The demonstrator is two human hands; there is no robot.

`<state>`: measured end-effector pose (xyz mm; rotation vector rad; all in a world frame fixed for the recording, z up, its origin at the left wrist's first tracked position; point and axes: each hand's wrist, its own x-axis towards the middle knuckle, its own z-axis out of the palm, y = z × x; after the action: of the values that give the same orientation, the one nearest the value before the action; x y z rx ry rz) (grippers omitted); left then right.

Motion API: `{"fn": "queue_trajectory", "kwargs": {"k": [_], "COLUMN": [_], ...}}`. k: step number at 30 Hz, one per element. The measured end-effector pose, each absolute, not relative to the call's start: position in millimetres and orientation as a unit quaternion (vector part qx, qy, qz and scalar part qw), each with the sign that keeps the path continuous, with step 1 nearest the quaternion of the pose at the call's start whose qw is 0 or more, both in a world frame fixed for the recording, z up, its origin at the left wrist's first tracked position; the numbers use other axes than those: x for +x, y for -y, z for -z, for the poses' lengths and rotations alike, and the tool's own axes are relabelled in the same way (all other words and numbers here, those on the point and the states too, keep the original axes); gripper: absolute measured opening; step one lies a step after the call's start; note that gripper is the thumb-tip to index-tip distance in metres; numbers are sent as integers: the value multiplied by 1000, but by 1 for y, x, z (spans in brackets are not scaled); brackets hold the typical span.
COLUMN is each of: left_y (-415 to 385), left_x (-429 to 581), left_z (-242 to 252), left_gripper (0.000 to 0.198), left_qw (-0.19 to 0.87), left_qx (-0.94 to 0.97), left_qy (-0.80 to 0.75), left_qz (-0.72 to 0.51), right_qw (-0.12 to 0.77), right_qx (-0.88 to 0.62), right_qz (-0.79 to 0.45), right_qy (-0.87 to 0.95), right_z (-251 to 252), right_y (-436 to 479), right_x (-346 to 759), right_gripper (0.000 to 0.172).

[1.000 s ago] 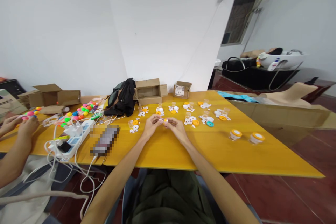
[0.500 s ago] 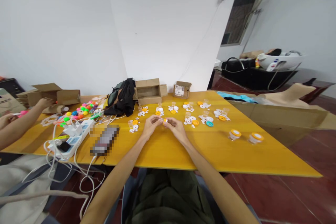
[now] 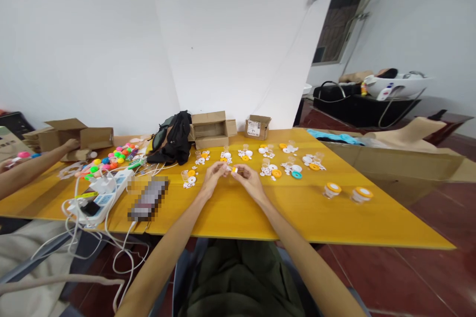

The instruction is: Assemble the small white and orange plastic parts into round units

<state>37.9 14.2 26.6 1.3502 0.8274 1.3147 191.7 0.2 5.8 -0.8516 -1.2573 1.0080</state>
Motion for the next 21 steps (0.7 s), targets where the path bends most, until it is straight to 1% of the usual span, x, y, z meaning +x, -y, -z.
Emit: {"fn": "queue_trajectory", "kwargs": {"k": [7,12,14,18,21], "left_y": [-15,-15,-15,-15,-14], "left_x": [37,37,36,36,36], "left_z": [-24,-26,-27,-28,-27], "left_gripper": [33,32,33,42,39], "left_qw": [500,507,509,515,521], "left_qx": [580,596,602,585,570], "left_qy": [-353,-338,-331,-325,-349], "left_qz": [-538,-523,-519,-536,-531], "right_qw": [609,598,597,606,613], "right_qx": [-378,-393,-397,-388,-378], "right_qz": [-416,-432,-433,-423,-416], "right_qy": [560,549,547,551,556], "right_z": [-8,-9,-9,-9,-9], "right_y": [3,5,5,3,3], "right_x": [193,195,195,194,191], "right_gripper": [37,41,42,42,41]}}
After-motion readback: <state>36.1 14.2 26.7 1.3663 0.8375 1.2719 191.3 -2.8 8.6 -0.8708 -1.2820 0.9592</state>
